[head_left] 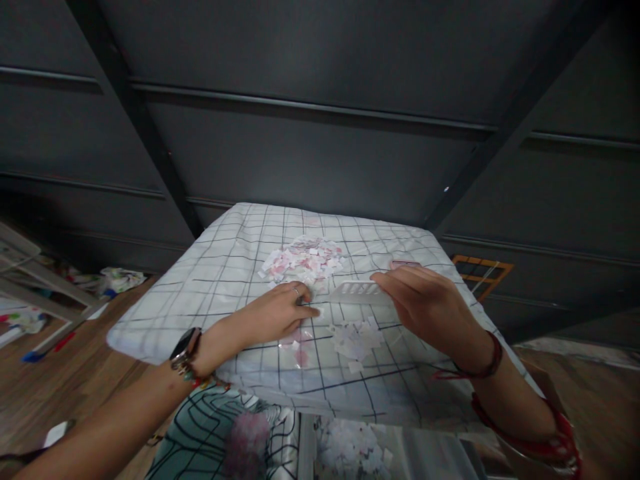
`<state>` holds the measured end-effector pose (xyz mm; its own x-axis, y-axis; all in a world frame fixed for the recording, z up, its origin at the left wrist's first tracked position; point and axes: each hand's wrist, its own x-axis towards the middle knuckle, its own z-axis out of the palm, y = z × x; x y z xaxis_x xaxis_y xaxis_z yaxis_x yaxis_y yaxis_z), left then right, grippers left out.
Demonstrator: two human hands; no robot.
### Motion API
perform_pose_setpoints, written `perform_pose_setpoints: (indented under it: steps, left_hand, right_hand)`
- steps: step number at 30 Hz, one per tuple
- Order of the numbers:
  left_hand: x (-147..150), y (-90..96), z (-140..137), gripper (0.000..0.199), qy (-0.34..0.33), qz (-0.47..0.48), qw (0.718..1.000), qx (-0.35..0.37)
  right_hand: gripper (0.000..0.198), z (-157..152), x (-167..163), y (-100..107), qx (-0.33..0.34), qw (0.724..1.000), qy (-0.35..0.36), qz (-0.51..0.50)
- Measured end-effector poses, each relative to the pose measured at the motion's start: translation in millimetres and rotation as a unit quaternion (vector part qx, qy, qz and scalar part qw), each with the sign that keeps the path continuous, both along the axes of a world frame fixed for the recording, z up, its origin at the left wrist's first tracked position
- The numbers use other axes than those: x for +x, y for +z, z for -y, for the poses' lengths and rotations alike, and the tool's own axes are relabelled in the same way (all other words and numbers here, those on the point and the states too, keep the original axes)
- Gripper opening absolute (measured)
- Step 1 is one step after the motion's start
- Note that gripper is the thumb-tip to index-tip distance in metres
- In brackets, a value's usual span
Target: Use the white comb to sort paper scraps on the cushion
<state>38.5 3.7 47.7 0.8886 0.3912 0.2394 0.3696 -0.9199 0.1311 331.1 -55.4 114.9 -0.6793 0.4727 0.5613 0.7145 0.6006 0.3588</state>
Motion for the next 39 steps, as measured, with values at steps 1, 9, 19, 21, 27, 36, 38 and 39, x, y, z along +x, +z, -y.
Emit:
perform_pose_setpoints:
  steps: [1, 9, 19, 21, 27, 36, 38, 39]
  left_hand:
    - [-0.1, -0.4, -0.2, 0.033, 0.000, 0.002, 1.000, -0.004]
    - [2.7, -1.6, -0.5, 0.033, -0.002, -0.021, 1.000, -0.012]
    - [-6.8, 4.2, -5.9, 0.036, -0.004, 0.027, 0.999, -0.045]
    - [-9.1, 3.1, -9.5, 0.036, 0.001, 0.018, 0.999, -0.037]
    - [-11.5, -4.7, -15.4, 0.036, 0.023, -0.006, 0.999, 0.023]
    - [-10.5, 3.2, -6.3, 0.040, 0.035, 0.001, 0.998, 0.052]
    - [-9.9, 2.7, -6.7, 0.039, 0.030, 0.009, 0.998, 0.049]
    - [-10.7, 1.9, -8.6, 0.038, 0.028, 0.016, 0.998, 0.045]
  right_hand:
    - [0.033, 0.5, 0.7, 0.0, -0.004, 1.000, 0.004, -0.004]
    - [0.033, -1.3, -4.9, -4.6, -0.019, 1.000, 0.002, -0.012]
    - [0.033, 3.4, 1.4, -1.6, -0.026, 0.999, 0.022, -0.027]
    - [0.032, 4.8, 1.8, -1.6, -0.038, 0.998, 0.027, -0.031]
    - [0.034, 5.3, 2.5, -0.9, -0.057, 0.997, 0.041, -0.028]
    - [0.033, 10.5, 5.4, 9.0, -0.042, 0.999, 0.023, -0.019]
    - [0.034, 10.2, 4.3, 7.4, -0.054, 0.998, 0.024, -0.020]
    - [0.035, 9.7, 4.7, 6.5, -0.065, 0.997, 0.024, -0.020]
